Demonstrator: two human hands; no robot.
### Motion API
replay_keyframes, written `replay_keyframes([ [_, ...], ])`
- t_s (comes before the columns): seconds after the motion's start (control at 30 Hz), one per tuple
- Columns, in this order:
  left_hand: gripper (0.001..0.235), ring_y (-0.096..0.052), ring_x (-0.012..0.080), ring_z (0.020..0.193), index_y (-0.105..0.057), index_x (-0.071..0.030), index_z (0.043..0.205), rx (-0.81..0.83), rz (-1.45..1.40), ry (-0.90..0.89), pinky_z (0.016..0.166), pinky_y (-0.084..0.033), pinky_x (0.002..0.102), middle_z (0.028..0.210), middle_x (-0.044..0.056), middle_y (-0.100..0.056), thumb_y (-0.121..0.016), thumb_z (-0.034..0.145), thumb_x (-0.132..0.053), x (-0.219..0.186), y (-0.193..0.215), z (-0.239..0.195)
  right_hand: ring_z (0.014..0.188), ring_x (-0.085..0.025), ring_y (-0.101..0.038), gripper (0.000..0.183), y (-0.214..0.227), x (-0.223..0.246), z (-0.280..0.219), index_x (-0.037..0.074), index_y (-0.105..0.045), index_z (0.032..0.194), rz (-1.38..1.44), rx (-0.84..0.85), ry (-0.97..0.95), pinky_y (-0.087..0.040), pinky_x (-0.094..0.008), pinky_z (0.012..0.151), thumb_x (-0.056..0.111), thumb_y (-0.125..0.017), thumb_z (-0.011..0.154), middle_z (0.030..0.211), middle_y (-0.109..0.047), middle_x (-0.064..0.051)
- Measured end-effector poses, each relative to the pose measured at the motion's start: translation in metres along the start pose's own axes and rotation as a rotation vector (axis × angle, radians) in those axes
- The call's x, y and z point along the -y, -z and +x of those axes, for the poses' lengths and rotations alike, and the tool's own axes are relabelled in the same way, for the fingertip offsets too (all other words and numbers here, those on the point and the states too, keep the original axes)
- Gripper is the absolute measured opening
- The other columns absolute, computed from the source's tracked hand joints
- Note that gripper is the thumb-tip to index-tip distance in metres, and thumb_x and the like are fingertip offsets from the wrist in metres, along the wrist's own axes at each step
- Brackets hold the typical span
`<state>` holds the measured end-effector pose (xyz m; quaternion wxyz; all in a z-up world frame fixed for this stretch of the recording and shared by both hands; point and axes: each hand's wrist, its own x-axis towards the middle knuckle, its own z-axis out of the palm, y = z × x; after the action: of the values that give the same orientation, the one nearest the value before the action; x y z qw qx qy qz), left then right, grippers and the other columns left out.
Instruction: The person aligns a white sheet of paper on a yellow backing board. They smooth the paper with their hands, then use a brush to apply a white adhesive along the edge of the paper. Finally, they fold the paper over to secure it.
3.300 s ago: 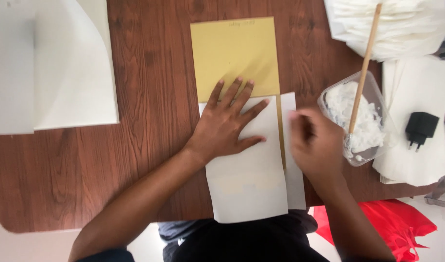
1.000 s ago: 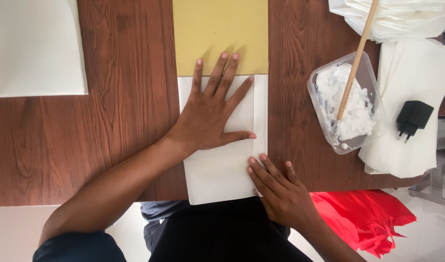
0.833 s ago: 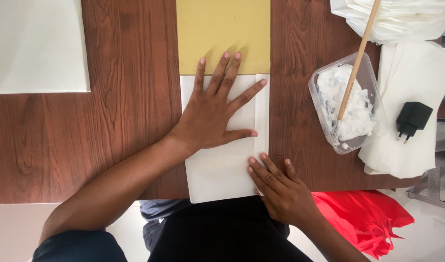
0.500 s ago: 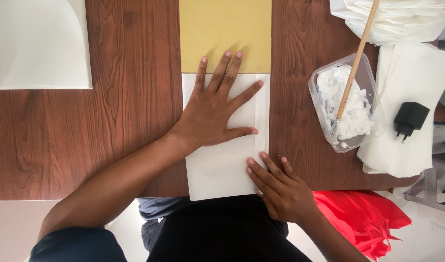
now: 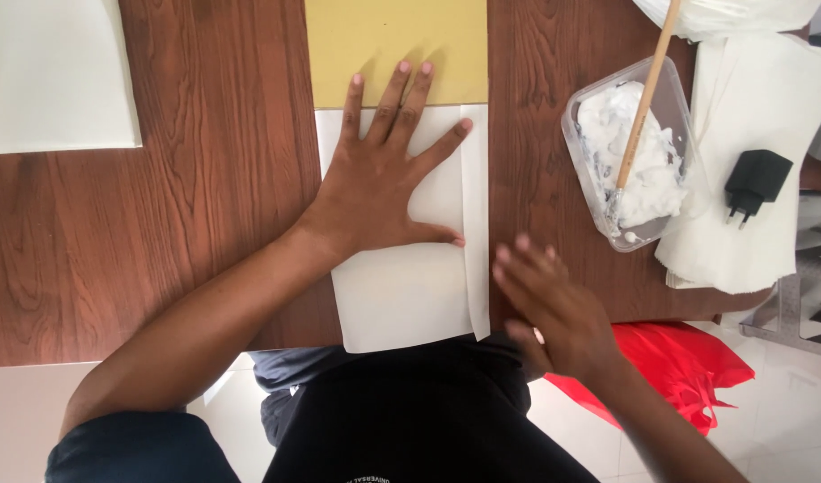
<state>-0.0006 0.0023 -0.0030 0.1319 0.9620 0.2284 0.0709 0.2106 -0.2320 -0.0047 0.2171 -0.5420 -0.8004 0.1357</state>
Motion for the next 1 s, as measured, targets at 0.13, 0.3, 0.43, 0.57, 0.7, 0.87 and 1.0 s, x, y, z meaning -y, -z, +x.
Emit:
replay_keyframes([
  [0.13, 0.118, -0.008, 0.0515, 0.155, -0.028, -0.023, 0.167, 0.001, -0.015, 0.004, 0.119, -0.001, 0.075, 0.166, 0.035, -0.01, -0.044, 0.076, -0.096, 0.001, -0.002, 0.0, 0.154, -0.039, -0.034, 0.054, 0.005, -0.003, 0.031, 0.001, -0.043, 0.153, -0.18, 0.136, -0.002, -0.03, -0.054, 0.127, 0.032, -0.045, 0.109, 0.163, -0.04, -0.015],
  [0.3, 0.102, -0.013, 0.0515, 0.154, -0.028, -0.023, 0.166, -0.05, 0.032, -0.02, 0.119, -0.005, 0.073, 0.164, 0.035, -0.012, -0.033, 0.092, -0.092, 0.002, -0.002, -0.002, 0.149, -0.033, -0.043, 0.047, 0.007, -0.004, 0.043, 0.003, -0.054, 0.146, -0.098, 0.093, 0.126, -0.028, -0.051, 0.126, 0.022, -0.063, 0.104, 0.155, -0.051, -0.013],
  [0.43, 0.101, -0.01, 0.0503, 0.154, -0.036, -0.019, 0.165, -0.094, 0.019, -0.027, 0.12, -0.004, 0.073, 0.165, 0.033, -0.01, -0.037, 0.093, -0.09, 0.004, -0.008, -0.002, 0.144, -0.036, -0.051, 0.035, 0.018, -0.012, 0.057, 0.003, -0.063, 0.136, 0.09, 0.064, 0.143, -0.018, -0.055, 0.128, 0.01, -0.057, 0.102, 0.147, -0.06, -0.013],
  [0.57, 0.103, -0.009, 0.0496, 0.155, -0.036, -0.02, 0.164, -0.085, 0.02, -0.029, 0.12, -0.003, 0.073, 0.166, 0.032, -0.008, -0.038, 0.09, -0.091, 0.004, -0.01, -0.004, 0.114, -0.032, -0.068, 0.021, 0.019, -0.013, 0.078, -0.003, -0.068, 0.119, 0.122, -0.076, 0.082, -0.038, -0.053, 0.121, 0.003, -0.064, 0.099, 0.118, -0.071, -0.014],
  [0.7, 0.104, -0.004, 0.0455, 0.157, -0.031, -0.024, 0.165, -0.055, 0.036, -0.017, 0.122, -0.001, 0.072, 0.167, 0.027, -0.003, -0.037, 0.088, -0.093, 0.007, -0.01, -0.004, 0.145, -0.042, -0.046, 0.052, 0.01, -0.022, 0.098, -0.01, -0.047, 0.146, -0.05, -0.013, -0.073, -0.037, -0.055, 0.123, 0.017, -0.06, 0.103, 0.152, -0.049, -0.022],
  [0.87, 0.099, -0.003, 0.0437, 0.157, -0.035, -0.022, 0.164, -0.099, 0.029, -0.029, 0.123, -0.002, 0.07, 0.168, 0.027, -0.003, -0.037, 0.092, -0.089, 0.008, -0.012, -0.005, 0.157, -0.041, -0.023, 0.065, 0.005, -0.029, 0.112, -0.007, -0.033, 0.155, -0.107, 0.091, -0.097, -0.026, -0.057, 0.126, 0.027, -0.052, 0.104, 0.167, -0.03, -0.019],
  [1.0, 0.091, -0.007, 0.0393, 0.158, -0.05, -0.017, 0.155, -0.174, -0.004, -0.01, 0.125, -0.002, 0.066, 0.168, 0.025, -0.011, -0.039, 0.094, -0.085, 0.007, -0.013, -0.004, 0.158, -0.038, -0.024, 0.063, 0.006, -0.031, 0.114, -0.004, -0.035, 0.156, -0.09, 0.129, -0.087, -0.021, -0.058, 0.127, 0.029, -0.049, 0.104, 0.168, -0.029, -0.017],
])
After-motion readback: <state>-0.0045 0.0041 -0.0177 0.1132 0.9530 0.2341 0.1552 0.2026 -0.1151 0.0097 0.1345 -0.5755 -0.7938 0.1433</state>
